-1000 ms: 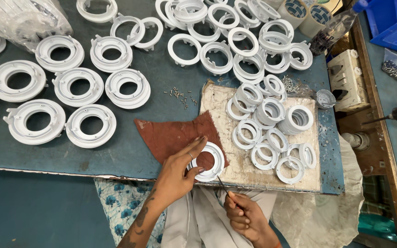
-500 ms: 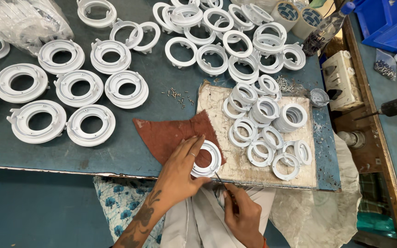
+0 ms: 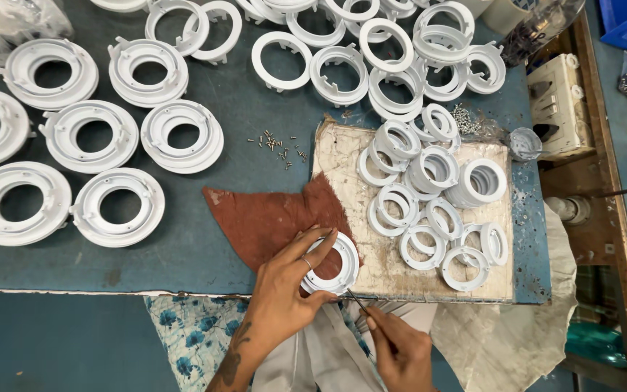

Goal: The person picks up white plastic rings from a table and uses a screwdriver to press small metal pins into holes on the rings. The person handles the rings one at a time, rotating them to insert pins, and places the finished pieces on a pile.

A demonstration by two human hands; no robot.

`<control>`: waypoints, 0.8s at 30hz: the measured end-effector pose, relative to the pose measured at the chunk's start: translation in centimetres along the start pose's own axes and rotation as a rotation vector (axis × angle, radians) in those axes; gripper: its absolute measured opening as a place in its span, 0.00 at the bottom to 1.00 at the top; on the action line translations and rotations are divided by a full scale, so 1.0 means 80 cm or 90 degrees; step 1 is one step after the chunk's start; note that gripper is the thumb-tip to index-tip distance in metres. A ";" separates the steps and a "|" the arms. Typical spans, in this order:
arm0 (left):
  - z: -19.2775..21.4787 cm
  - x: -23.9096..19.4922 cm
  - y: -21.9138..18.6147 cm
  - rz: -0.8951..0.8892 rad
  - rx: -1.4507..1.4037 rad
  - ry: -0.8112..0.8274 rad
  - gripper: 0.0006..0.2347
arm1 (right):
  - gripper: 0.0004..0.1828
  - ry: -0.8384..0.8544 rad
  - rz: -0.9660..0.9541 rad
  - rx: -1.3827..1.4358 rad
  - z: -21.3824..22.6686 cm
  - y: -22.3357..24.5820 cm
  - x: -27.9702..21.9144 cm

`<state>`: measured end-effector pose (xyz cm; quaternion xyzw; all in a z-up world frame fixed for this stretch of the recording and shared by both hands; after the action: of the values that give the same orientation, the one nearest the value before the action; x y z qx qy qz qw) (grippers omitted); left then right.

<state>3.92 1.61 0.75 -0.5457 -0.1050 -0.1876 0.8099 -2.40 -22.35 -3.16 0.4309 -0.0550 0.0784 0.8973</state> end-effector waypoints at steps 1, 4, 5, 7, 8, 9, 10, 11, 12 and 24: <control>0.001 0.001 0.000 0.002 0.003 0.000 0.38 | 0.10 0.025 -0.009 0.073 0.001 -0.006 -0.001; 0.001 0.001 0.001 0.016 0.004 0.004 0.38 | 0.13 0.184 -0.646 0.374 0.000 -0.048 0.000; 0.000 0.001 0.000 0.028 -0.001 0.008 0.38 | 0.12 0.263 -0.719 0.532 0.002 -0.059 0.003; 0.001 -0.001 0.000 0.030 -0.003 0.008 0.37 | 0.12 0.428 -0.842 0.859 0.000 -0.077 0.007; 0.001 0.000 0.002 0.019 -0.002 0.005 0.37 | 0.12 0.429 -0.821 0.866 -0.002 -0.083 0.006; 0.001 0.000 0.002 0.008 -0.001 0.002 0.37 | 0.12 0.429 -0.801 0.873 -0.004 -0.087 0.006; 0.001 -0.001 0.002 0.015 -0.003 0.002 0.37 | 0.12 0.433 -0.780 0.878 -0.007 -0.088 0.007; 0.001 -0.001 0.002 0.022 -0.005 0.003 0.37 | 0.13 0.436 -0.759 0.882 -0.010 -0.086 0.007; 0.001 -0.002 0.002 0.030 -0.005 0.003 0.37 | 0.13 0.442 -0.739 0.886 -0.014 -0.081 0.008; -0.008 -0.006 -0.002 0.028 0.028 -0.035 0.43 | 0.08 -0.068 0.066 -0.244 -0.007 0.006 0.009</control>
<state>3.38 1.08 0.48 -0.5351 -0.1193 -0.1524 0.8223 -1.80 -21.51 -3.03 0.2522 -0.1383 0.0899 0.9535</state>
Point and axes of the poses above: each hand's wrist, its own x-axis towards the middle knuckle, its own z-axis out of the back of the hand, y = z × x, the point moved 1 cm from there along x, towards the middle knuckle, and after that the axes turned 12 degrees about -z, right-handed, at the moved point
